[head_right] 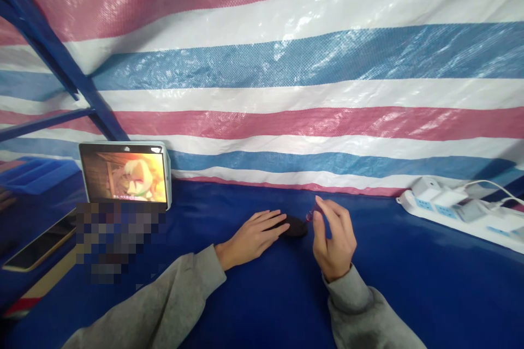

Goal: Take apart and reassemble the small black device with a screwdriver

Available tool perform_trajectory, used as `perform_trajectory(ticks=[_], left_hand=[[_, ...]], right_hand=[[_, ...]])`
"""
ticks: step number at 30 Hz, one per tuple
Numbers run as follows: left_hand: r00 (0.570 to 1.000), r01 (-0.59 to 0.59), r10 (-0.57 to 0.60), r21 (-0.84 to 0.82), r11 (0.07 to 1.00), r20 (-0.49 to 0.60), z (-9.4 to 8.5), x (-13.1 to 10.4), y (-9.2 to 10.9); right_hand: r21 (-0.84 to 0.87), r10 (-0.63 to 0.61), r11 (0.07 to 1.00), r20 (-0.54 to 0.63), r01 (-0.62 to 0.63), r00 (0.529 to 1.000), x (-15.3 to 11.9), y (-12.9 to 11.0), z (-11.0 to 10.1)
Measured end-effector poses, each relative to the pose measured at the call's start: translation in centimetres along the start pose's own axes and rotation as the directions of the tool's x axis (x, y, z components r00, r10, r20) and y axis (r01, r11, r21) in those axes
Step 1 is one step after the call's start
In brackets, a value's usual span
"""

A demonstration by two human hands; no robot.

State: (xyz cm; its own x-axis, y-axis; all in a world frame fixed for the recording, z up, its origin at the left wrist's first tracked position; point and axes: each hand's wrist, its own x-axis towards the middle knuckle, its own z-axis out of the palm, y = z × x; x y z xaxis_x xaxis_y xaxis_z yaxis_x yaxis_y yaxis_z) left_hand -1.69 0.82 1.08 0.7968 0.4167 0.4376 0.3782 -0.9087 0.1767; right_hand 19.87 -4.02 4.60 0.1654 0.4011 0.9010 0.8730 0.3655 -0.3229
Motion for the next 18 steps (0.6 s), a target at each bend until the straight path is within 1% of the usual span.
perform_trajectory(ticks=[5,10,14,18], left_hand=[[1.0,0.003,-0.003,0.005,1.0,0.007,0.08,-0.04,-0.06],[1.0,-0.005,0.004,0.014,1.0,0.007,0.15,-0.16,-0.1],[1.0,-0.01,0.01,0.013,1.0,0.008,0.02,-0.1,-0.05],[1.0,-0.008,0.008,0.021,1.0,0.025,-0.16,0.02,0.07]], right_hand=[[0.065,-0.014,0.998,0.013,0.013,1.0,0.13,-0.19,0.03],[0.034,-0.016,0.999,-0.009,0.016,1.0,0.13,-0.26,-0.02],[0.103,-0.011,0.995,0.012,0.01,1.0,0.03,-0.17,0.05],[0.142,0.02,0.99,-0.034,-0.015,0.999,-0.13,-0.03,0.2]])
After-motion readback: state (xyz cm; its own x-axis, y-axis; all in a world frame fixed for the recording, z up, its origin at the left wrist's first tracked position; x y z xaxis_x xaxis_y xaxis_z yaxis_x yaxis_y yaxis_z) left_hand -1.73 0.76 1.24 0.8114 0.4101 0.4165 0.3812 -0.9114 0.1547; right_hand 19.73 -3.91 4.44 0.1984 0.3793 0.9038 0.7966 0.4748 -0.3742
